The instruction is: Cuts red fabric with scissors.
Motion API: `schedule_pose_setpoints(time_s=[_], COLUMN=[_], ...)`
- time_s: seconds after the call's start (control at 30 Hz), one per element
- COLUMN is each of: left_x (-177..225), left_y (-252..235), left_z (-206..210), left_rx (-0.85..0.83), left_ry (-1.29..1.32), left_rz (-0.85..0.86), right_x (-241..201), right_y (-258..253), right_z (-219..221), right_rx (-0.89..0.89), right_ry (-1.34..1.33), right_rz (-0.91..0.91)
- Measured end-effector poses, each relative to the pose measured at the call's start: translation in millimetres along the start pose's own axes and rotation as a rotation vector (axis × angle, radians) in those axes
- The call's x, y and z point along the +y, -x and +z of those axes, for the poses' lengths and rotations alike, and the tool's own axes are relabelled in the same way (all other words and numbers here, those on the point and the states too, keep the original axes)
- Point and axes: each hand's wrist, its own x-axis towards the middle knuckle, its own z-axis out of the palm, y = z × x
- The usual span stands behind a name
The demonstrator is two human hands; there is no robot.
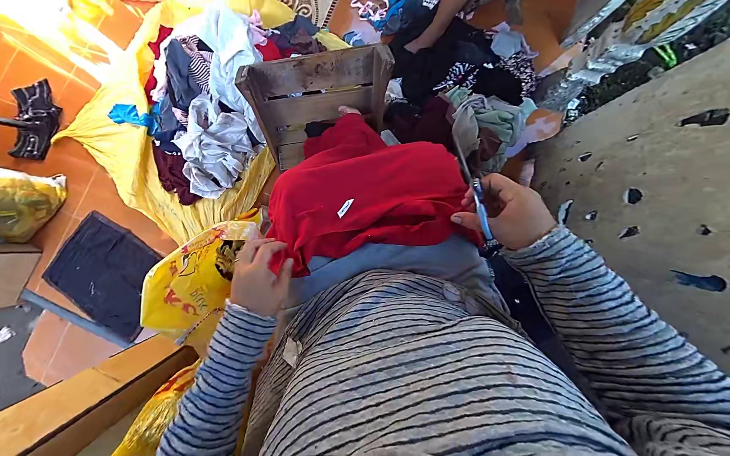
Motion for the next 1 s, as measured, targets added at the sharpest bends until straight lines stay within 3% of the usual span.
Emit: schedule_pose_setpoints(time_s=[0.07, 0.13, 0.27, 0.33, 0.47, 0.57, 0.7, 0.77, 0.87, 1.0], left_x=[26.3, 51.0, 88.2, 103.9, 130.8, 147.6, 168.8, 173.7, 159.4, 127.2], left_y=[-17.3, -39.1, -85.3, -106.2, -148.9, -176.4, -195.1, -183.7, -160.5, -146.9], left_z=[22.5, 44.0, 93.0, 112.4, 108.3, 86.1, 63.4, 63.8, 71.4, 84.3], left_rx=[0.039, -0.08, -0.347, -0.358, -0.491, -0.429, -0.54, -0.5, -0.283, -0.334], left_ry=[0.083, 0.204, 0.272, 0.197, 0.199, 0.329, 0.416, 0.464, 0.396, 0.292], left_rz=[0.237, 0.366, 0.394, 0.4, 0.366, 0.353, 0.4, 0.408, 0.41, 0.304], right_x=[-0.9, -7.8, -29.3, -29.6, -3.4, -5.1, -22.7, -31.2, -40.8, -35.0], right_y=[1.1, 6.7, 17.9, 17.4, 15.7, 9.3, -6.0, -16.2, -26.9, -30.1], right_z=[6.1, 15.9, 42.5, 50.8, 62.1, 50.2, 44.8, 44.8, 44.1, 47.1], right_rx=[0.052, 0.083, 0.034, 0.03, 0.473, 0.583, 0.553, 0.494, 0.365, 0.293], right_ry=[0.033, 0.04, 0.148, 0.193, -0.044, -0.252, -0.226, -0.156, -0.055, -0.157], right_rz=[0.012, 0.038, 0.138, 0.178, -0.083, -0.133, -0.224, -0.223, -0.109, -0.077])
